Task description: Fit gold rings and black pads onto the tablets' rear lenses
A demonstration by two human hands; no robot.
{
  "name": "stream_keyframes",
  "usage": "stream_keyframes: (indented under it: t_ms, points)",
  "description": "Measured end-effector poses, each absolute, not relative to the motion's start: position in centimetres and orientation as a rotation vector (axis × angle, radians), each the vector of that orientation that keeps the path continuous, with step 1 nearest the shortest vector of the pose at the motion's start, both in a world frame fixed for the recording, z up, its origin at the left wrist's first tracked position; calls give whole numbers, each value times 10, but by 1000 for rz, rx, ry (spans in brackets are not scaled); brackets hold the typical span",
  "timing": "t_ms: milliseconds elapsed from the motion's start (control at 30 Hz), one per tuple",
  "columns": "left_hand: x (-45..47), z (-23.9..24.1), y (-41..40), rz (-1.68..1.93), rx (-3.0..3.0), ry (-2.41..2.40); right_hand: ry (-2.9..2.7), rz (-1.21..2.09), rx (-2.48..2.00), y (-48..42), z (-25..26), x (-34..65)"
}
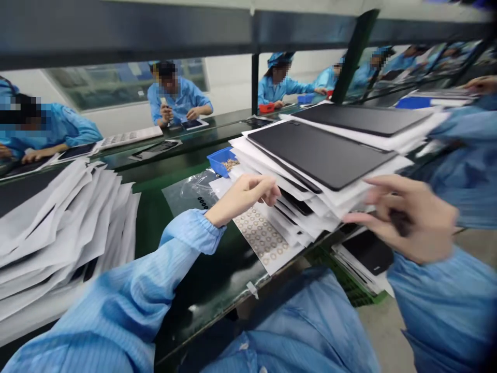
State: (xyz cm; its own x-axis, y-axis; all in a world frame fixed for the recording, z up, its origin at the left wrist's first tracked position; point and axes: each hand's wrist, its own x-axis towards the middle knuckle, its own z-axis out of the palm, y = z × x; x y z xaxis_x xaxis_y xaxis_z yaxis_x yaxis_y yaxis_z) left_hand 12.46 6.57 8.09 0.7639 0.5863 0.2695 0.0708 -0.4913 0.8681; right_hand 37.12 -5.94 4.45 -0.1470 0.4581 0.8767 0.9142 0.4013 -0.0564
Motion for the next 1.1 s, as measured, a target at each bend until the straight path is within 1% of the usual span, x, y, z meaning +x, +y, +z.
stream_keyframes:
  t_ms: [200, 367, 467, 700, 800, 933, 1033, 1100]
  points:
    - [137, 95, 51, 590, 1891, 515, -1890, -756, -1173, -45, 56, 363]
    - [136, 87, 67, 374, 1892, 635, -1941, -898, -1217, -39, 50, 372]
    - [133, 81, 77, 290, 1818, 600, -1928, -948, -1184, -34, 45, 379]
    - [142, 78, 72, 435, 1679, 521, -1982, -859, -1153, -24, 44, 397]
    - [149, 73, 70, 486, 1617, 515, -1935, -946, -1139, -21, 52, 396]
    - [154, 70, 68, 521, 1568, 512, -1780, -1073, -1102, -14, 76, 391]
    - [157, 71, 66, 546, 1515, 543, -1697, -1058, -1039, -11, 86, 389]
    - [159, 72, 65, 578, 1473, 569, -1775, -990, -1031, -11, 82, 388]
